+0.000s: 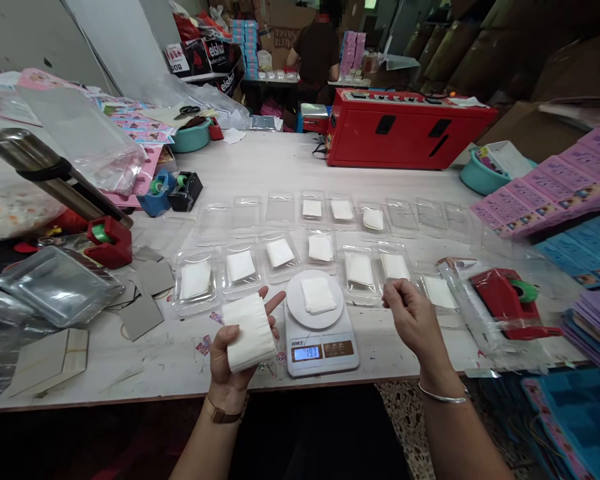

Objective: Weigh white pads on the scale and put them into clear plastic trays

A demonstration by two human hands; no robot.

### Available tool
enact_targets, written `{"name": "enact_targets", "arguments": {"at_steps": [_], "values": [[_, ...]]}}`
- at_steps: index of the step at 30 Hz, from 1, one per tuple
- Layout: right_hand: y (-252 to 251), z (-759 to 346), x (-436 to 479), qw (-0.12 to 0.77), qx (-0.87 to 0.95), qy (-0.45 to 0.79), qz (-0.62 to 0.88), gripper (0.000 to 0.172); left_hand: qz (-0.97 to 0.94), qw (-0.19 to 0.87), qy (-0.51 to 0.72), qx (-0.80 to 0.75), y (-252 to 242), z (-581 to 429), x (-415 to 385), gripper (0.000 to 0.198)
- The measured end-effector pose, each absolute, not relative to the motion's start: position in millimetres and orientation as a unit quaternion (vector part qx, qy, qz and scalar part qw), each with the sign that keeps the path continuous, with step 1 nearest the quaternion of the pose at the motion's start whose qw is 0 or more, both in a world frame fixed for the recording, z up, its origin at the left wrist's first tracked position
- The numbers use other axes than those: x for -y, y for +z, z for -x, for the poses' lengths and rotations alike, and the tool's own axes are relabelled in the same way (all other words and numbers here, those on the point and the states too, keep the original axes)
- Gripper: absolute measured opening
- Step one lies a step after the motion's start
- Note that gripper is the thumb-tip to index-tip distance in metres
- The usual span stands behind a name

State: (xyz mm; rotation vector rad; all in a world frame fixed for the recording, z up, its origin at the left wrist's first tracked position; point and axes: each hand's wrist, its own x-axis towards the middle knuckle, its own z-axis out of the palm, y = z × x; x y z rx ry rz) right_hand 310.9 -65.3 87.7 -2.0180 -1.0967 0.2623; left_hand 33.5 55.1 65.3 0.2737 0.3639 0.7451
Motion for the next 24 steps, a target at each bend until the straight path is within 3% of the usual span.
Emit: {"name": "enact_targets", "arguments": {"at_steps": [4, 9, 12, 18, 24], "values": [[85, -308, 57, 0.352, 0.497, 0.146, 0.779, 0.045, -0.119, 0.921, 0.337, -0.156, 62, -39, -53, 0.090], [86, -311, 23, 0.289, 0.573, 0.154, 0.751, 0.015, -0.104, 0.943, 0.289, -0.125, 56, -49, -43, 0.090], [90, -308, -7, 0.221, 0.611, 0.169, 0.741, 0.024, -0.088, 0.959, 0.242, -0.114, 52, -63, -35, 0.093], [91, -287, -57, 0.034, 0.676, 0.169, 0.717, 0.020, -0.062, 0.974, 0.190, -0.108, 37, -97, -27, 0.094], [83, -280, -71, -0.023, 0.683, 0.159, 0.713, 0.025, -0.048, 0.970, 0.192, -0.138, 23, -109, -29, 0.092]]}}
